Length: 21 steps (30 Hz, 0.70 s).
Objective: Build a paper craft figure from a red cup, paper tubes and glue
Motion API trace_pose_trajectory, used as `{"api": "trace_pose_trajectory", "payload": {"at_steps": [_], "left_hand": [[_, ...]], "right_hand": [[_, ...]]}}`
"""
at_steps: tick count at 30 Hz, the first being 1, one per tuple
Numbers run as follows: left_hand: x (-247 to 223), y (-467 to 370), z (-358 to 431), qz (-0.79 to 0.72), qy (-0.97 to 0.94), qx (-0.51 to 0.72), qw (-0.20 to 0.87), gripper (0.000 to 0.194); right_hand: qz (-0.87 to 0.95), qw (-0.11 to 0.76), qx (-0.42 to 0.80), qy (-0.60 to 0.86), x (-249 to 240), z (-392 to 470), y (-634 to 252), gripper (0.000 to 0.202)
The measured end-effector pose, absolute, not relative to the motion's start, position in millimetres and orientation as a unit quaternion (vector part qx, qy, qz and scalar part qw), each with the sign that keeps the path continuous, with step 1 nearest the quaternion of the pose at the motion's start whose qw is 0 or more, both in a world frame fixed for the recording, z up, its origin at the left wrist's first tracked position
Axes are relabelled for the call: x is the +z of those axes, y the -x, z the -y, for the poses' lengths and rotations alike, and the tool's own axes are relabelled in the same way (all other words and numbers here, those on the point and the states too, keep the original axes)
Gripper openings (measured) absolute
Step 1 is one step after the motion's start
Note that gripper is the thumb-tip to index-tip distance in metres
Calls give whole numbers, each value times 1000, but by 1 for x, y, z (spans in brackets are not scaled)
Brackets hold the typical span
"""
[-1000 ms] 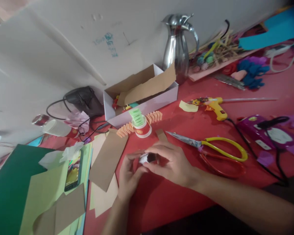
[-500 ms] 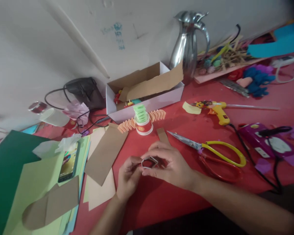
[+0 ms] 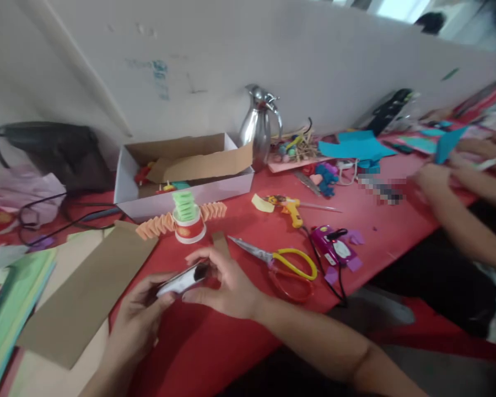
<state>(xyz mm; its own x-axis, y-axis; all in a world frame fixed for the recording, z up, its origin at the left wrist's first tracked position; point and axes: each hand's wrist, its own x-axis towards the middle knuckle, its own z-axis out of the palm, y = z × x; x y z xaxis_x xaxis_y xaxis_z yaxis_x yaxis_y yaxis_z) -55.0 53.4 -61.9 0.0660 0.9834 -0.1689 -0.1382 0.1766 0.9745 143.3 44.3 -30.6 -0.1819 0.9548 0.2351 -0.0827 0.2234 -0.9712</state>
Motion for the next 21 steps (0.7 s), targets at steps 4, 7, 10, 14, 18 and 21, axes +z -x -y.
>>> {"api": "trace_pose_trajectory", "payload": {"at_steps": [4, 7, 10, 14, 18, 21], "left_hand": [[-62, 47, -54, -464, -392, 525, 596, 32], [-62, 42, -51, -437, -395, 537, 603, 32], [-60, 38, -45, -417, -400, 554, 599, 29], [-57, 29, -32, -432, -411, 580, 555, 24], [-59, 22, -21, -453, -420, 585, 526, 25], [-53, 24, -16, -464, -503, 537, 493, 24]], "right_hand": [[556, 522, 458, 456, -29, -31, -137, 51], [547, 526, 449, 471, -27, -22, -134, 38], [517, 551, 472, 454, -27, -17, -130, 32], [459, 597, 503, 423, -27, -15, -127, 27], [455, 603, 500, 424, -22, -13, -131, 24], [520, 563, 455, 452, -17, -9, -141, 25]]}}
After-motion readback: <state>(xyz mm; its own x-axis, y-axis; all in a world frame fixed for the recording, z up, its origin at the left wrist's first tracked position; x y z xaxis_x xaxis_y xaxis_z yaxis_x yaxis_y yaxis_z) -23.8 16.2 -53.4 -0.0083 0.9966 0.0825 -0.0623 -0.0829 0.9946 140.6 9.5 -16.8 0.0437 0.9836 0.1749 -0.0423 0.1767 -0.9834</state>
